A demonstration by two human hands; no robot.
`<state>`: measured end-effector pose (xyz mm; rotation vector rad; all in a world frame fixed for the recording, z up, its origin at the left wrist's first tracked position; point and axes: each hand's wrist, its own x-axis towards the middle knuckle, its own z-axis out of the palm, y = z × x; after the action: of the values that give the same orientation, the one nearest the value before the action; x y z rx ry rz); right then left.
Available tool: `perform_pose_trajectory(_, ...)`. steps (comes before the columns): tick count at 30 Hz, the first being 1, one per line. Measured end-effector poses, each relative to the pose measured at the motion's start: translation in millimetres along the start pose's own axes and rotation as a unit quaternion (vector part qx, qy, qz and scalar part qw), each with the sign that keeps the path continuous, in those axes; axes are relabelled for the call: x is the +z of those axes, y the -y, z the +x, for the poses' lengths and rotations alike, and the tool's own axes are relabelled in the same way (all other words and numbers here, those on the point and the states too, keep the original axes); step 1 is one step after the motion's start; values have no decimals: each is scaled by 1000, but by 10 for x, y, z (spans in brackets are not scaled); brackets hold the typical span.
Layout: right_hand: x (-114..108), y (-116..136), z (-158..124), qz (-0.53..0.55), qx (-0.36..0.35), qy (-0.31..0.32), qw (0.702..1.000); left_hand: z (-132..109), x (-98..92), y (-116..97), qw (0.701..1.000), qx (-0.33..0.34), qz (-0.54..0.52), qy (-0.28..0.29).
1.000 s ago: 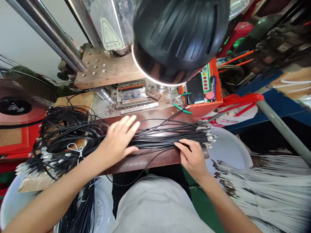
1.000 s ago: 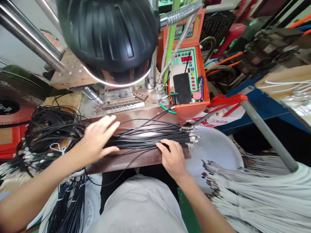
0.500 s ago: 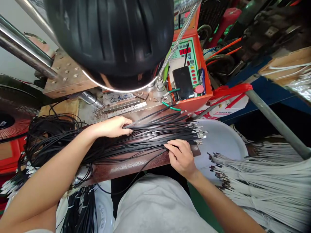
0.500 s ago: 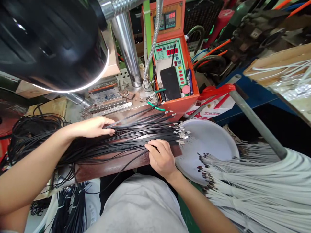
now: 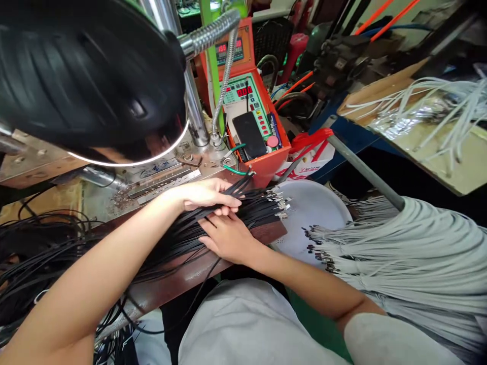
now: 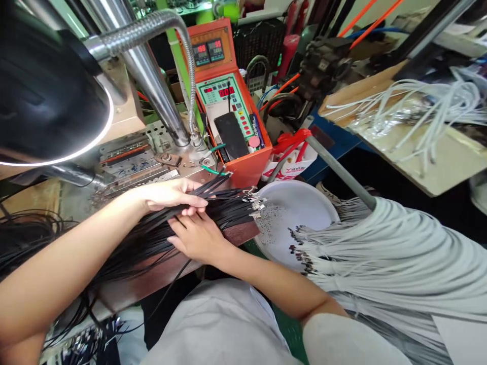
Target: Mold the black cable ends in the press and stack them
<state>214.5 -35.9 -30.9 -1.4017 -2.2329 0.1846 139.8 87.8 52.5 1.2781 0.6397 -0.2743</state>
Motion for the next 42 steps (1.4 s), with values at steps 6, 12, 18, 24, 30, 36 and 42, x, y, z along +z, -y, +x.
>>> perform_pose_trajectory(6,-39,-396,-5,-3,74,-9,997,-112,477,75,974,60,-181,-123)
perform_pose_trajectory(12,-459,-456,-131,396,163,-60,902,-424,769,513,948,99,-245,-177)
perform_pose_trajectory(18,-590,-283,-74,562,273,-69,778,-491,850,787,933,119,-251,-229)
perform_pose_trajectory(24,-465,-171,2,684,285,-25,671,-577,861,853,924,132,-298,-199)
perform_pose_trajectory(30,-421,8,82,741,233,60,627,-635,814,853,937,129,-306,-108)
perform_pose_trajectory(36,-417,172,131,634,277,1,722,-707,882,840,961,144,-117,-207)
perform_pose_trajectory(42,-449,285,87,429,272,-135,851,-866,1054,810,875,216,175,-397)
